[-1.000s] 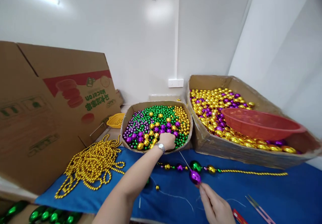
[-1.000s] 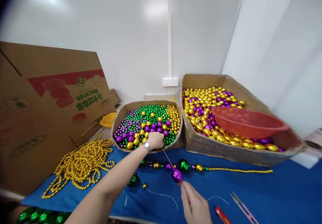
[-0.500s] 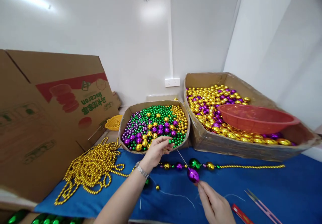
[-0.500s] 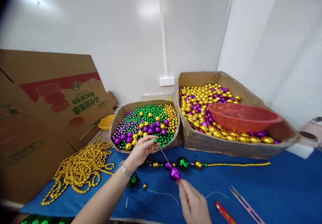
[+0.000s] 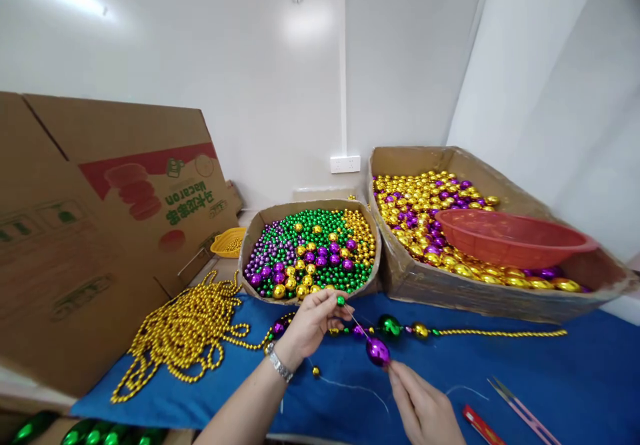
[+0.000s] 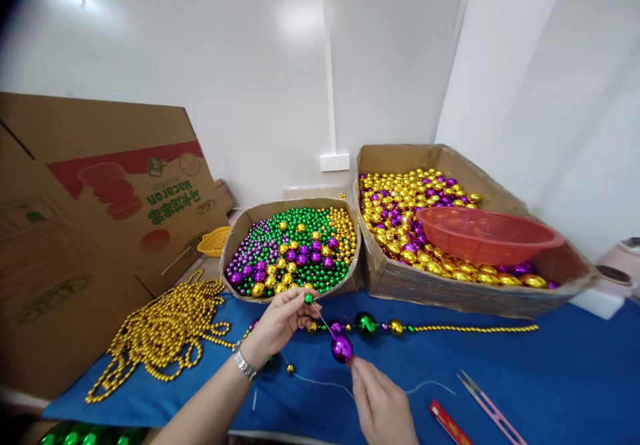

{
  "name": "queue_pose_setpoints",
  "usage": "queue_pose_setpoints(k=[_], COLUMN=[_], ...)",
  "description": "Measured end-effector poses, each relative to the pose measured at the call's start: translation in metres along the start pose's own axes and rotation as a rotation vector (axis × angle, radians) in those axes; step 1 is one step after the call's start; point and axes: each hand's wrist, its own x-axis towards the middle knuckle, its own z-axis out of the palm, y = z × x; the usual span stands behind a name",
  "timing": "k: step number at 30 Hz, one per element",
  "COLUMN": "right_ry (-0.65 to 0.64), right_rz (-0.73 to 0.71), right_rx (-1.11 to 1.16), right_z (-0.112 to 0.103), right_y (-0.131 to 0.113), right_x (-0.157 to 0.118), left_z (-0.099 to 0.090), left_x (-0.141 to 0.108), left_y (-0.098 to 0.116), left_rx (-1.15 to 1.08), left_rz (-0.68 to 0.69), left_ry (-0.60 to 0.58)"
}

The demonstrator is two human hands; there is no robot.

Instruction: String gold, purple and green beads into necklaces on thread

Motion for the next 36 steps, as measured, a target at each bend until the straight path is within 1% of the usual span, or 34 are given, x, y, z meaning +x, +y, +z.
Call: queue_pose_setpoints(k=[3, 5, 8, 9, 11, 14, 17, 19, 24, 27, 29, 31, 36], right_ry=[0.007, 0.009, 0.015, 0.013, 0.01, 0.005, 0.004, 0.005, -0.005, -0.018, -0.021, -0.021, -0.024], right_rz=[-0.008, 0.011, 0.046, 0.052, 0.051, 0.049, 0.047, 0.045, 0.038, 0.032, 0.028, 0.015, -0.048], right_rx=[-0.012, -0.016, -0.025, -0.026, -0.021, -0.008, -0.001, 0.0, 0.003, 0.015, 0.018, 0.01, -0.073], right_z=[0.0, 0.0, -0.001, -0.001, -0.001, -0.002, -0.002, -0.001, 0.002, 0.003, 0.003, 0.003, 0.003], right_y=[0.0, 0.001, 0.003, 0.005, 0.006, 0.008, 0.007, 0.007, 0.003, 0.0, -0.001, 0.001, 0.008], right_x=[0.001, 0.001, 0.0, 0.0, -0.001, -0.002, -0.004, -0.004, -0.005, -0.006, -0.007, -0.007, -0.007], left_z=[0.0, -0.002, -0.012, -0.016, -0.025, -0.032, -0.032, -0.03, -0.027, -0.028, -0.028, -0.028, -0.025], left_x=[-0.001, 0.005, 0.027, 0.037, 0.055, 0.072, 0.072, 0.062, 0.027, 0.014, 0.01, 0.008, 0.004], left_y=[0.007, 0.012, 0.015, 0.014, 0.01, 0.005, 0.003, 0.005, 0.005, 0.002, 0.001, 0.001, 0.008], left_rx=[0.282, 0.535, 0.978, 1.087, 1.192, 1.185, 1.155, 1.073, 0.582, 0.462, 0.455, 0.503, 0.729], left_rz=[0.053, 0.143, 0.3, 0.318, 0.293, 0.253, 0.259, 0.27, 0.205, 0.175, 0.173, 0.2, 0.345], left_ry=[-0.044, -0.021, 0.094, 0.111, 0.092, 0.053, 0.036, 0.019, -0.068, -0.075, -0.08, -0.08, -0.088])
